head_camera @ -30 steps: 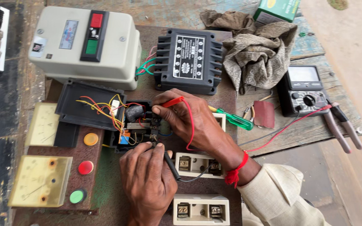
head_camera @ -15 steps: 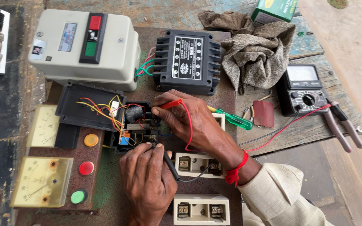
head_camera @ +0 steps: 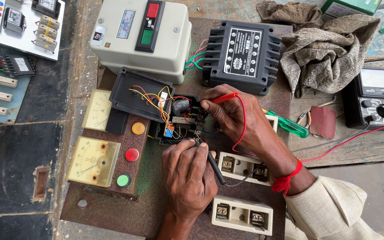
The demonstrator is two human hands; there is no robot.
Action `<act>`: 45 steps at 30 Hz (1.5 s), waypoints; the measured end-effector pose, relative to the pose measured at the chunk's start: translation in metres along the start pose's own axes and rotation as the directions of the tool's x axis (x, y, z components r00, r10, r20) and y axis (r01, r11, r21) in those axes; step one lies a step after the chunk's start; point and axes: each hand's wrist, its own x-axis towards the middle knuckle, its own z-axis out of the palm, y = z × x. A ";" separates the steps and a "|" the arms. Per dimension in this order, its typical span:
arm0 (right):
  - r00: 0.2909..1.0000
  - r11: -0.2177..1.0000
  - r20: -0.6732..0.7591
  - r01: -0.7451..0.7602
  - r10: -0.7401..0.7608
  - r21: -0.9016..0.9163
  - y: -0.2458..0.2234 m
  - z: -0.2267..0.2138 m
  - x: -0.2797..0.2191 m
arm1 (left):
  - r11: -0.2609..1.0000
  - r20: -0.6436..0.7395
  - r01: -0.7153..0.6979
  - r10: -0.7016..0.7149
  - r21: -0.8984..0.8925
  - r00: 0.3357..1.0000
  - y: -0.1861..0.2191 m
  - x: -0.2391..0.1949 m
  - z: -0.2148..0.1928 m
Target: The person tests electrical components using a multimeter, assembles an electronic unit by hand, and secures wires to a terminal block with a screwdriver.
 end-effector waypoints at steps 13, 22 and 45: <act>0.999 0.999 -0.002 0.040 -0.040 0.003 0.002 0.002 0.000 | 0.999 0.040 0.029 -0.031 0.045 0.999 -0.001 0.010 0.009; 0.999 0.999 -0.008 0.047 -0.047 -0.001 -0.001 -0.001 0.001 | 0.994 0.058 0.081 -0.085 0.076 0.995 0.003 0.024 0.007; 0.991 0.991 -0.010 0.133 -0.133 -0.018 0.003 -0.001 0.000 | 0.992 0.107 0.076 -0.087 0.105 0.990 0.000 0.030 0.019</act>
